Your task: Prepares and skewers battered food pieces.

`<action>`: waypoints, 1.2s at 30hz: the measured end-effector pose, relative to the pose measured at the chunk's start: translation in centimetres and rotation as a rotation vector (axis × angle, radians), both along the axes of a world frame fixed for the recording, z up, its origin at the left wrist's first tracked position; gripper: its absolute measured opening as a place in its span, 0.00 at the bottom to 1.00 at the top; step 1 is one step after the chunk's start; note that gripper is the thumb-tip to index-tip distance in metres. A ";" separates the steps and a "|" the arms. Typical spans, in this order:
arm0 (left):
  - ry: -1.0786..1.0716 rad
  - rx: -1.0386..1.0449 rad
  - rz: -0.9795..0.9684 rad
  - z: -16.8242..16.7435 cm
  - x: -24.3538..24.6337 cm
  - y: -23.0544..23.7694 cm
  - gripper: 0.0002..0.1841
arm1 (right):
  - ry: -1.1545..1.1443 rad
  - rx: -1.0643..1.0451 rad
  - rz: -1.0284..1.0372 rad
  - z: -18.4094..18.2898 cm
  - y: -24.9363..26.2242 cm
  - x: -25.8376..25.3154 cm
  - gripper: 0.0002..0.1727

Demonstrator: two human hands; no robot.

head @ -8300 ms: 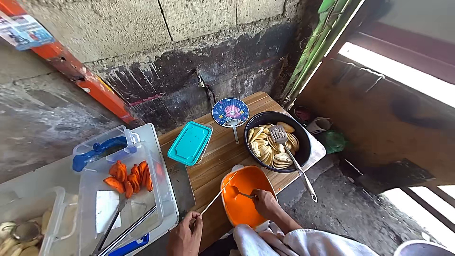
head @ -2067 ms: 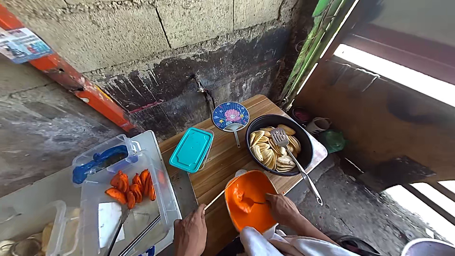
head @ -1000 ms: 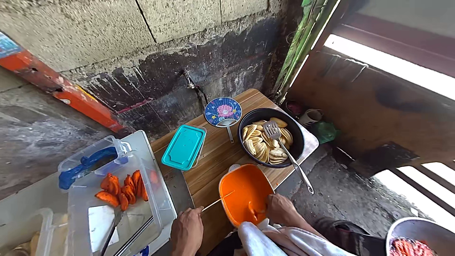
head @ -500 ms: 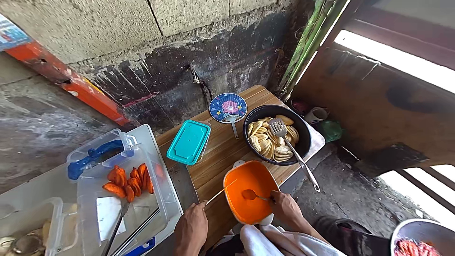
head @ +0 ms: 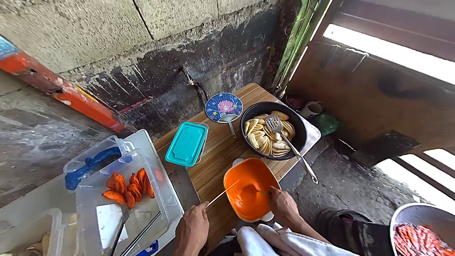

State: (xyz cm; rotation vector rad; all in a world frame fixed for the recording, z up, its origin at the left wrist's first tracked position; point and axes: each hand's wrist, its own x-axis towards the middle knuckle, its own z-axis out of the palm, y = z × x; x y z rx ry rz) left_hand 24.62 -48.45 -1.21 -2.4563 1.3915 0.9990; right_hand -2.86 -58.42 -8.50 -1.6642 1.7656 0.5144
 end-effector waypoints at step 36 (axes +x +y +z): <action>0.024 -0.116 0.079 -1.3 -0.6 1.4 0.21 | -0.108 0.067 0.191 1.3 -1.6 0.3 0.20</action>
